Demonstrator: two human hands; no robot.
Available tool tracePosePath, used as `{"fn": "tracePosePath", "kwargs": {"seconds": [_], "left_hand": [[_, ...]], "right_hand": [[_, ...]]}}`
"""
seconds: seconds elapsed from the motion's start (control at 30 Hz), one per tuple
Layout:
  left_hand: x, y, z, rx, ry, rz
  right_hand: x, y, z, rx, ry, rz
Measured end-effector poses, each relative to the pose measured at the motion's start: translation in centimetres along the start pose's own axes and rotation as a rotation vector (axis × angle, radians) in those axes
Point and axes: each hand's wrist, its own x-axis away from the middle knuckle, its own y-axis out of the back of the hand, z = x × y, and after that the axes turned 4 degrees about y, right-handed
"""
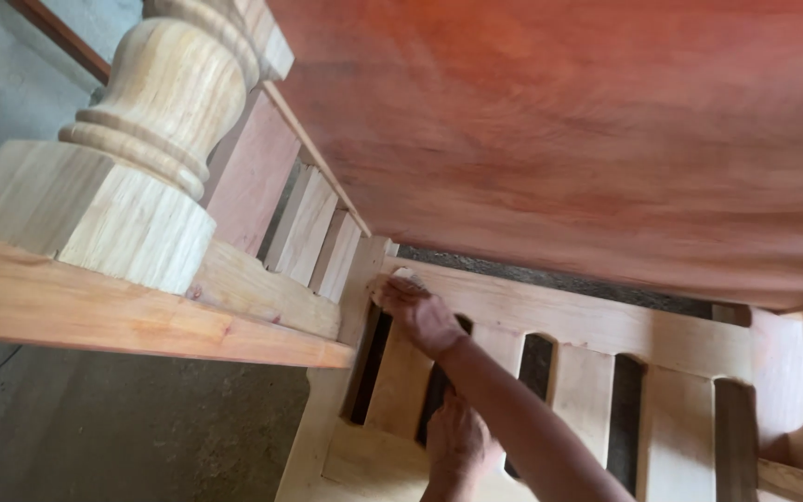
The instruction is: The person sands a wooden furniture frame with sandpaper to prepare it for finishing.
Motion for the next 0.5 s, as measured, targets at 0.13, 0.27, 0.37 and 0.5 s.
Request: {"fn": "tracePosePath", "kwargs": {"seconds": [0.13, 0.27, 0.37, 0.5], "left_hand": [[-4.9, 1.5, -3.6, -0.002, -0.02, 0.024], [-9.2, 1.4, -4.6, 0.004, 0.02, 0.051], [-9.7, 0.4, -3.8, 0.008, 0.001, 0.025], [-9.4, -0.7, -3.4, 0.013, -0.104, -0.084]], "right_hand": [[7.1, 3.3, -3.7, -0.036, 0.072, -0.119], [11.3, 6.2, -4.1, -0.138, 0.228, -0.303], [10.0, 6.9, -4.5, -0.134, 0.214, -0.34], [8.8, 11.3, -4.1, -0.293, 0.101, -0.208]]}}
